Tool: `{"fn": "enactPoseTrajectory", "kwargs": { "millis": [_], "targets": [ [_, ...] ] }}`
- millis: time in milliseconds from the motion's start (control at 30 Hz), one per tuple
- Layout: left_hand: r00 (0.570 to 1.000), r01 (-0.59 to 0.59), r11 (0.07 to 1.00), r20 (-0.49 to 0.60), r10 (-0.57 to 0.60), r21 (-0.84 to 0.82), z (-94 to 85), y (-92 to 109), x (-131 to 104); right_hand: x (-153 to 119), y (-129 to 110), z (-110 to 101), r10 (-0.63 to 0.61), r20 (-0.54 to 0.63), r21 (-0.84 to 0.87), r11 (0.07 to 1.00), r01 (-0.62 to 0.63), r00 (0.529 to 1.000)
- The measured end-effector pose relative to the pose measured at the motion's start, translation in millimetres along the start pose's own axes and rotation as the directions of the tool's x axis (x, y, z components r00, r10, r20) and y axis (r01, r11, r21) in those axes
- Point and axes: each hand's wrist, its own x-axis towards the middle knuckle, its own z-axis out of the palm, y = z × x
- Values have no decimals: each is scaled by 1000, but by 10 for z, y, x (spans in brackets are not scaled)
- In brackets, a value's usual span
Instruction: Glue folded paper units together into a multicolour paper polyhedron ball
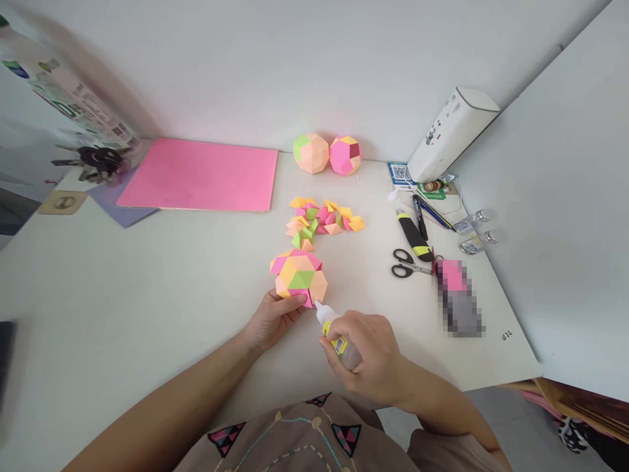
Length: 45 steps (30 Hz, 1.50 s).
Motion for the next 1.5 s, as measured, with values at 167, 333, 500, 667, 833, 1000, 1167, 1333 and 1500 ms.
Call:
{"fn": "enactPoseTrajectory", "kwargs": {
  "millis": [167,333,500,667,833,1000,1167,1333,1500],
  "targets": [
    [1000,4,1000,-7,-4,5,0,-3,1,-6,9,10,5,-12,17,1000,-5,1000],
    [1000,-1,1000,-6,1,7,18,9,-3,-13,17,15,-9,2,28,1000,9,1000],
    [1000,-6,1000,-7,6,-2,26,14,-6,-2,16,12,-3,14,46,999,2,1000],
    [1000,-7,1000,-6,7,10,18,6,-6,5,10,12,8,12,48,999,-9,1000],
    [1000,-5,1000,-16,5,20,14,5,-7,11,19,23,2,-12,37,999,-1,1000],
    [1000,-2,999,-5,2,33,8,8,-1,9,30,5,85,-54,45,996,-82,995],
    [1000,-7,1000,23,6,30,-16,2,2,8,40,-20,115,-45,73,991,-111,992],
    [999,-3,999,35,1,43,-26,0,3,49,50,-25,58,-92,81,995,-51,994],
    [999,-4,999,32,3,35,-24,-1,7,86,70,-27,45,-119,75,996,-36,992]
  ]
}}
